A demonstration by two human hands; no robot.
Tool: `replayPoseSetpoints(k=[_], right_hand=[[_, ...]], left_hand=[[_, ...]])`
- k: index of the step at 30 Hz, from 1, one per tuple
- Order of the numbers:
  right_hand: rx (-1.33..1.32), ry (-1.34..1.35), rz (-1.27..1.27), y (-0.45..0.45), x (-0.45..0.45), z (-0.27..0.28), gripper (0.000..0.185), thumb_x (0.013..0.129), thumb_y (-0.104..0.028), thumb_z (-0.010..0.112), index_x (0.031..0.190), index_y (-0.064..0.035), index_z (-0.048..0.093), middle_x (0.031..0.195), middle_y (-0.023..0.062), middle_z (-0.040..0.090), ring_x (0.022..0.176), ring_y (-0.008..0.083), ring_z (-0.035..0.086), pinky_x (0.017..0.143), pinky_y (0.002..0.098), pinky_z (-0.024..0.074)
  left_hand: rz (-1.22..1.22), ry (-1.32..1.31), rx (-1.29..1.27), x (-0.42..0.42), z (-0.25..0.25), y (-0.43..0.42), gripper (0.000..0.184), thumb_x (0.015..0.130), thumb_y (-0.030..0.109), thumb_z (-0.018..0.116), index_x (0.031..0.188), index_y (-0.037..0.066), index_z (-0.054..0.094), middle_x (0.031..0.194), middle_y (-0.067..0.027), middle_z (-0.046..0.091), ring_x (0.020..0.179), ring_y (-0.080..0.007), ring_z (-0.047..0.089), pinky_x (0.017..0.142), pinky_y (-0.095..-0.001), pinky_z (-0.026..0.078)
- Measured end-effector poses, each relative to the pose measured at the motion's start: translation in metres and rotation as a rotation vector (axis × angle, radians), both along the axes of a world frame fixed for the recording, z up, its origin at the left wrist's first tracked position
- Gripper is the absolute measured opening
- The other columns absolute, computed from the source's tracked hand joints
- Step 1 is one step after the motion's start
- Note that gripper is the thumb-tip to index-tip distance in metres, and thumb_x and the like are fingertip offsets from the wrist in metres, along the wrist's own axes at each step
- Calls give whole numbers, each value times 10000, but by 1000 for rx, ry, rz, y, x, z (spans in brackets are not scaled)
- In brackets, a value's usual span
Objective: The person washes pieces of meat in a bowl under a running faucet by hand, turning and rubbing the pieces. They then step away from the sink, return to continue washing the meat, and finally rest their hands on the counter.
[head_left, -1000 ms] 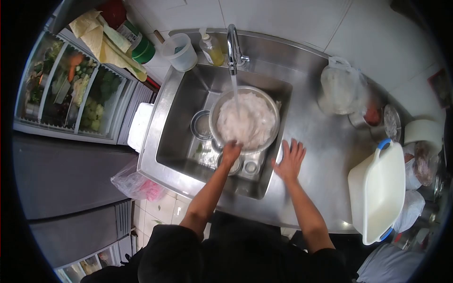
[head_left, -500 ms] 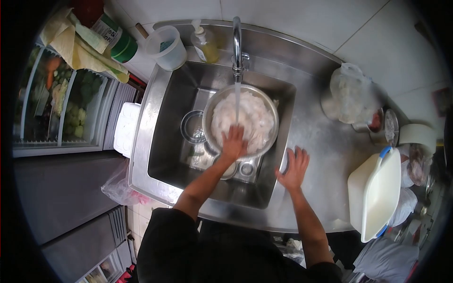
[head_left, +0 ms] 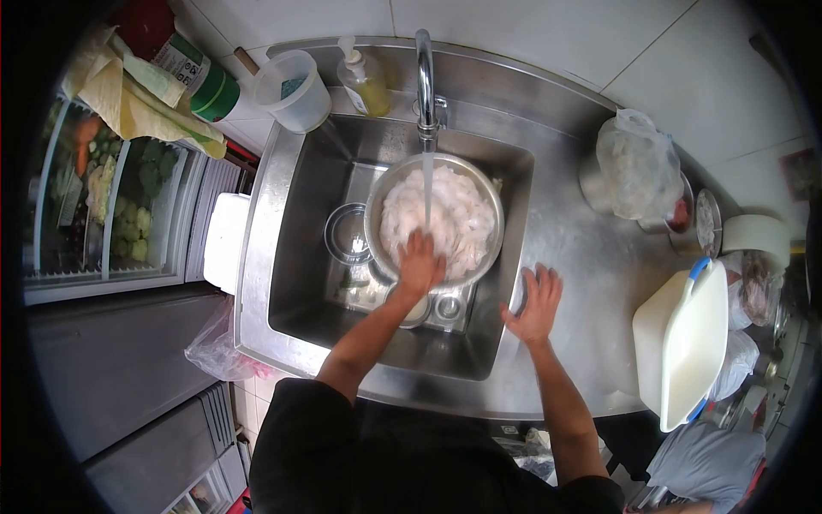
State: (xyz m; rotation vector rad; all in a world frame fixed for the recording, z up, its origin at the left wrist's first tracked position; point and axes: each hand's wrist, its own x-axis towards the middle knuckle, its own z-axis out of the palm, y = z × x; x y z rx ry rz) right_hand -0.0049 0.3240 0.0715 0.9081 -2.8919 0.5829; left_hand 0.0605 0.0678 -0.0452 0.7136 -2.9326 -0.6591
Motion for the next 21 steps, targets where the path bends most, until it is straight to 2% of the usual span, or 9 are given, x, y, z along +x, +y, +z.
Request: replayPoseSetpoints(k=[7, 10, 13, 16, 19, 21], right_hand=[[-9, 8, 5, -1, 0, 2, 786, 616, -382, 733, 1318, -126, 488, 1397, 154, 392, 1329, 421, 296, 1123, 600, 186], [-12, 14, 7, -1, 0, 2, 786, 615, -381, 735, 1315, -122, 489, 1391, 158, 399, 1326, 423, 300, 1123, 598, 188], [-10, 13, 2, -2, 0, 4, 787, 613, -379, 738, 1312, -118, 490, 1387, 160, 405, 1321, 425, 306, 1122, 595, 192], [-8, 11, -2, -3, 0, 5, 787, 609, -374, 741, 1310, -116, 491, 1386, 162, 405, 1314, 427, 313, 1121, 594, 195], [-11, 15, -4, -3, 0, 6, 790, 604, -366, 746, 1308, -115, 493, 1385, 163, 405, 1308, 427, 318, 1119, 592, 199], [-15, 13, 0, -3, 0, 6, 792, 600, -361, 749, 1308, -114, 494, 1384, 163, 405, 1305, 427, 319, 1117, 591, 203]], left_hand=[[4, 80, 39, 4, 7, 6, 641, 805, 311, 646, 1324, -23, 474, 1388, -274, 393, 1269, -429, 398, 1048, -571, 308], [91, 138, 64, 6, -1, 7, 656, 801, 297, 668, 1329, -30, 458, 1373, -298, 377, 1249, -447, 404, 1051, -564, 306], [270, 178, 28, -4, -15, 7, 746, 797, 311, 703, 1386, -22, 388, 1356, -335, 355, 1247, -465, 391, 1057, -540, 313], [580, 208, 328, -23, -11, -1, 857, 767, 358, 760, 1402, -30, 335, 1313, -352, 385, 1199, -498, 427, 1031, -509, 364], [783, -81, 420, -44, 5, -10, 1005, 701, 436, 819, 1389, -77, 297, 1278, -329, 463, 1134, -462, 515, 985, -462, 425], [892, -44, 528, -50, -18, -19, 1016, 648, 444, 856, 1324, -123, 352, 1221, -297, 532, 1051, -402, 576, 946, -441, 457]])
